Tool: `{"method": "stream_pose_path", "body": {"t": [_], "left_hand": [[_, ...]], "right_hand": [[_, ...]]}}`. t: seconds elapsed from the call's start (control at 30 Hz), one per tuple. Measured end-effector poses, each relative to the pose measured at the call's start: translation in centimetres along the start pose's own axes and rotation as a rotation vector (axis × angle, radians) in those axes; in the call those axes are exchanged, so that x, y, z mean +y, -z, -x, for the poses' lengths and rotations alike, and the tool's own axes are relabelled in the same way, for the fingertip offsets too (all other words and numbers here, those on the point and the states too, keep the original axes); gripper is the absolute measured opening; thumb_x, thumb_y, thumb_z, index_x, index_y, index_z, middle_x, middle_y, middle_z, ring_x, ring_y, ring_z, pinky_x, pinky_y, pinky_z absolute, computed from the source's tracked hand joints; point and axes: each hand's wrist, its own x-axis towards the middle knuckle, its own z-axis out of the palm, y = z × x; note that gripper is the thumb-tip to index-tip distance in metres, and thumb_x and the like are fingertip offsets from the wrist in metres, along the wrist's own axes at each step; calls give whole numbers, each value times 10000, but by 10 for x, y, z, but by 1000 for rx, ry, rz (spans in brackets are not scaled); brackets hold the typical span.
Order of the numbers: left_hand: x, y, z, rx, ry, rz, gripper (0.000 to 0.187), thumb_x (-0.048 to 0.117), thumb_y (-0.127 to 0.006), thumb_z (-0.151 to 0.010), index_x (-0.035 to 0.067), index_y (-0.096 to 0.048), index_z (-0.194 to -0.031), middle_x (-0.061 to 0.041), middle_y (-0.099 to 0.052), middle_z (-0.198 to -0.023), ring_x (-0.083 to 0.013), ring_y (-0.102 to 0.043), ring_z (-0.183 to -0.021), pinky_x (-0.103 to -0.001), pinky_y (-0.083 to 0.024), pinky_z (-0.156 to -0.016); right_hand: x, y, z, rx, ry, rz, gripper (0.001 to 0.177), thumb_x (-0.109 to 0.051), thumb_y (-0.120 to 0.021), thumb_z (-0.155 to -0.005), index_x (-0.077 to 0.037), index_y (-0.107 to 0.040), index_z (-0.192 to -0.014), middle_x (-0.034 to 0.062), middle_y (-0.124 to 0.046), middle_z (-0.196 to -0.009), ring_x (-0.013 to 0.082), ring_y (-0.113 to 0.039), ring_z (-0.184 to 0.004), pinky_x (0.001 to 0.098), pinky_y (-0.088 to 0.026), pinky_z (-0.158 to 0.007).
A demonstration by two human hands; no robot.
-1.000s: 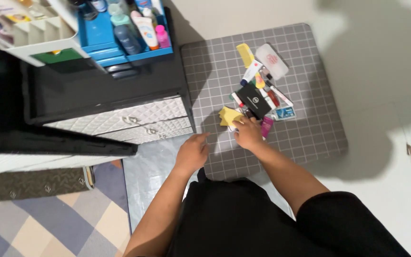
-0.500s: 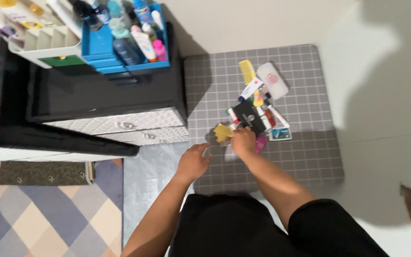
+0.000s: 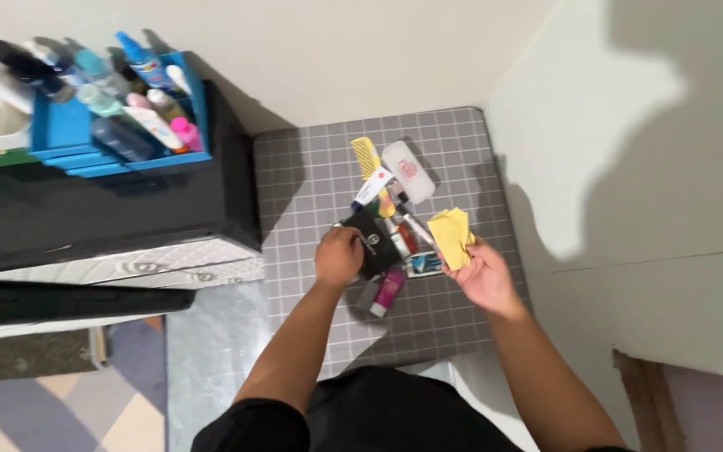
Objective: The recorder cleans and organizes various skincare and cosmetic items on a vanity.
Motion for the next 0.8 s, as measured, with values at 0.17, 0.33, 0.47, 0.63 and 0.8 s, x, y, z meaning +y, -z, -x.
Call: {"method": "stream_pose_path", "body": {"t": [0.17,0.33,0.47,0.63,0.8], "left_hand": [[-3,-38,-45,0,32,-91,244,197,-687,-867,110,-726,-1091,-127,-698,-1131,-357,-642,-1082,-468,-524,-946],[-9,-65,-87,-123,264,-278,451,340,-716,-880,132,-628,-1269,-104,-631,-1281,-339,-592,-1189,-481,-513,-960],[1,-73,-106,-195,311,-327,509,393,-724,-889,146,-603,-1317,-92,-613,-1320,-328,-574,-1224,-488,-497,-984],[-12,-93,-118,-249,383,-386,518,385,-744,-874,143,-603,-1309,-81,-605,-1342,-311,-564,-1250,-488,-482,-1003],[-18,-90,-120,-243,401,-401,461,341,-756,-883,117,-626,-1264,-107,-608,-1289,-314,-579,-1234,-465,-494,-1000]], "right_hand": [[-30,8,24,-143,70,-6,423,-93,-504,-984,21,-532,-1390,195,-684,-1275,329,-685,-1104,480,-583,-874],[-40,31,35,22,-84,-39,482,-84,-498,-933,-93,-506,-1415,168,-658,-1257,328,-700,-1120,463,-596,-875],[-50,21,38,19,-73,-40,463,-84,-504,-922,-73,-491,-1385,169,-660,-1272,313,-705,-1103,443,-601,-864],[-53,22,36,187,-96,52,441,-201,-556,-974,-88,-514,-1398,111,-679,-1223,245,-712,-1010,377,-589,-756],[-52,23,25,328,-110,108,389,-259,-566,-986,-97,-530,-1337,105,-687,-1187,229,-708,-987,368,-584,-748]]}}
